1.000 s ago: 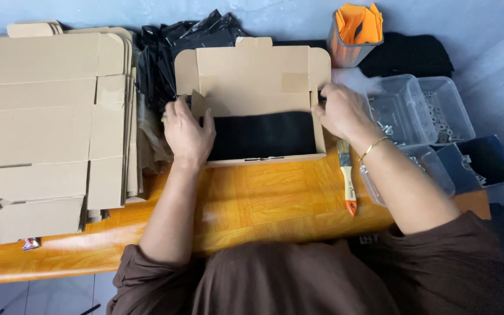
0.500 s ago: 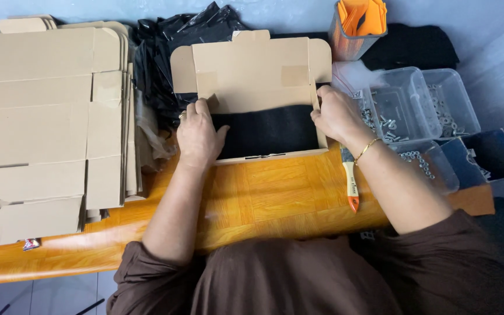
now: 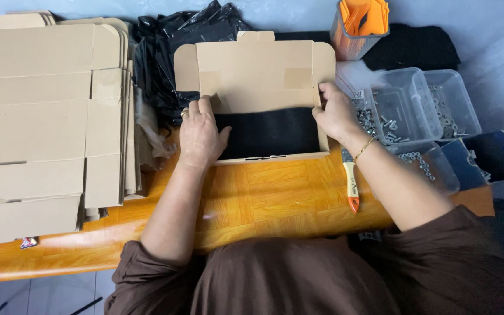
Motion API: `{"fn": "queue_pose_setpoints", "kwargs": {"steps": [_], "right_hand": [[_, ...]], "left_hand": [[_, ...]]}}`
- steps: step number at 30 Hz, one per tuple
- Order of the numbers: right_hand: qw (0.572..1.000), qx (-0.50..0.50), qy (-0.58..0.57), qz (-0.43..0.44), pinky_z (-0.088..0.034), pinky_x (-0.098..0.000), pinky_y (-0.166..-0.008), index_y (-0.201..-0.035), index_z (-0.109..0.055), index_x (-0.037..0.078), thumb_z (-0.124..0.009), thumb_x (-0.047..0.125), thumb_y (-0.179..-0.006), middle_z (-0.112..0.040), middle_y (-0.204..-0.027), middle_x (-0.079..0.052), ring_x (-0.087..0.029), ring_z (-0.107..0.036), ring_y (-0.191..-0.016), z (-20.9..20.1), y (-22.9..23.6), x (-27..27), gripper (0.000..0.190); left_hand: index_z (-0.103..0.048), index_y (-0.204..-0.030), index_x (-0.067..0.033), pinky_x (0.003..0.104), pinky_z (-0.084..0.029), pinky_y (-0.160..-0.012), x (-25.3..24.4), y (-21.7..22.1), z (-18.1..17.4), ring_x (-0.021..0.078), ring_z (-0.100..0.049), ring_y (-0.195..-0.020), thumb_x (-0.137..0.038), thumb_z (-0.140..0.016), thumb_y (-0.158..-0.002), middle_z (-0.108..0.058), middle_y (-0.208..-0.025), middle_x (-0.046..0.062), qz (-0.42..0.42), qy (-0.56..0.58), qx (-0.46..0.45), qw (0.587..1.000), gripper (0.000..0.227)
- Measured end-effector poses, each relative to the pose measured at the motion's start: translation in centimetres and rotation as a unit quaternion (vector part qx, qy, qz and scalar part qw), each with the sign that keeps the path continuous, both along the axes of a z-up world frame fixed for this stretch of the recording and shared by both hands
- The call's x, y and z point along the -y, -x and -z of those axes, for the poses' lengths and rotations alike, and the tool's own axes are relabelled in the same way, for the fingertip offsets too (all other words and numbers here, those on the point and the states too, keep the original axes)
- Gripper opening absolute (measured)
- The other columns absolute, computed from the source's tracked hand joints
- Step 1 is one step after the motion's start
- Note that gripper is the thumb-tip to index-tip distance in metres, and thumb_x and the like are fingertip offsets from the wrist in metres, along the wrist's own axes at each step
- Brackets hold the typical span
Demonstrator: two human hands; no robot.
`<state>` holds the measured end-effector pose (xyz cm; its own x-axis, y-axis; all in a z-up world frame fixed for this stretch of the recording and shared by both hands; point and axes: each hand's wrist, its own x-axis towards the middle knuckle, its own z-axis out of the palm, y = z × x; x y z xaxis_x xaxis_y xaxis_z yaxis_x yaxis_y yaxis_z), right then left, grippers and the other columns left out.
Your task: The person places a black foam insert into a cardboard box, cleans a black plate with a brush, and packs hardware into small plastic bags. The person then places a small orange tool and several plastic hardware bags into the box before wrapping the contents in black bubble wrap and closing the box.
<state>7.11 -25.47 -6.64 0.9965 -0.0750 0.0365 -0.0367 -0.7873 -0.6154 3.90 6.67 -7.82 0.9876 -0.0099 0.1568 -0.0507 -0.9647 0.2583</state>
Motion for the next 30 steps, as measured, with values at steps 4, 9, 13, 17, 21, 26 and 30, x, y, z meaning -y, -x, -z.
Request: {"fn": "queue_pose_setpoints", "kwargs": {"steps": [4, 9, 13, 17, 21, 26, 30], "right_hand": [[0.999, 0.031, -0.022, 0.035, -0.057, -0.0456, -0.088, -0.129, -0.062, 0.008, -0.071, 0.007, -0.078, -0.072, -0.115, -0.019, -0.038, -0.068, -0.112, 0.5, 0.0, 0.5, 0.051], [0.987, 0.060, -0.127, 0.080, -0.058, -0.0392, -0.078, -0.113, -0.066, 0.006, -0.069, 0.005, -0.074, -0.072, -0.101, -0.014, -0.031, -0.071, -0.100, 2.8, -1.1, 1.8, 0.039], [0.977, 0.028, -0.201, 0.063, -0.058, -0.0340, -0.079, -0.117, -0.067, 0.007, -0.065, 0.003, -0.074, -0.071, -0.102, -0.010, -0.021, -0.071, -0.097, 4.0, -2.6, 1.6, 0.043], [0.977, 0.002, -0.207, 0.060, -0.059, -0.0336, -0.074, -0.118, -0.071, 0.014, -0.064, 0.008, -0.071, -0.072, -0.097, -0.004, -0.019, -0.072, -0.091, 3.7, -3.3, 1.3, 0.048], [0.984, 0.073, -0.153, 0.059, -0.056, -0.0359, -0.073, -0.112, -0.076, 0.018, -0.064, 0.004, -0.073, -0.071, -0.092, -0.009, -0.025, -0.070, -0.090, 1.8, -2.3, 1.6, 0.043], [0.977, 0.108, -0.151, 0.107, -0.054, -0.0325, -0.070, -0.105, -0.077, 0.023, -0.062, 0.005, -0.078, -0.070, -0.088, -0.006, -0.020, -0.067, -0.083, 3.2, -1.5, 2.0, 0.035], [0.975, 0.074, -0.173, 0.121, -0.054, -0.0346, -0.070, -0.102, -0.076, 0.014, -0.069, 0.009, -0.071, -0.068, -0.085, -0.011, -0.024, -0.068, -0.082, 5.0, -2.5, 3.2, 0.031]], "left_hand": [[-0.026, -0.160, -0.0107, 0.049, -0.054, -0.101, 0.4, 1.2, -3.4, 0.0473, -0.052, -0.125, -0.044, -0.084, -0.081, -0.049, -0.132, 0.015, 0.038, -0.045, -0.023, 0.998, 0.103], [-0.016, -0.166, -0.0221, 0.047, -0.053, -0.099, -0.1, 0.6, -3.0, 0.0444, -0.049, -0.128, -0.053, -0.078, -0.084, -0.045, -0.139, 0.010, 0.032, -0.066, -0.072, 0.995, 0.107], [-0.018, -0.164, -0.0200, 0.045, -0.054, -0.096, 0.1, 0.3, -2.4, 0.0428, -0.051, -0.126, -0.053, -0.081, -0.082, -0.048, -0.134, 0.010, 0.021, -0.077, -0.061, 0.995, 0.109], [-0.016, -0.165, -0.0163, 0.046, -0.054, -0.097, 0.1, 0.3, -1.9, 0.0445, -0.052, -0.126, -0.055, -0.079, -0.083, -0.048, -0.134, 0.013, 0.017, -0.082, -0.063, 0.995, 0.111], [-0.012, -0.166, -0.0180, 0.046, -0.054, -0.097, 0.1, 0.3, -2.2, 0.0446, -0.052, -0.126, -0.058, -0.078, -0.083, -0.047, -0.132, 0.012, 0.007, -0.077, -0.078, 0.994, 0.113], [-0.012, -0.166, -0.0197, 0.047, -0.055, -0.095, 0.2, 0.6, -2.8, 0.0439, -0.053, -0.125, -0.059, -0.079, -0.083, -0.048, -0.130, 0.012, 0.008, -0.071, -0.086, 0.994, 0.114], [-0.012, -0.166, -0.0218, 0.048, -0.055, -0.093, 0.4, 0.6, -2.8, 0.0445, -0.053, -0.125, -0.059, -0.078, -0.082, -0.048, -0.129, 0.012, 0.013, -0.075, -0.094, 0.993, 0.113]]}}
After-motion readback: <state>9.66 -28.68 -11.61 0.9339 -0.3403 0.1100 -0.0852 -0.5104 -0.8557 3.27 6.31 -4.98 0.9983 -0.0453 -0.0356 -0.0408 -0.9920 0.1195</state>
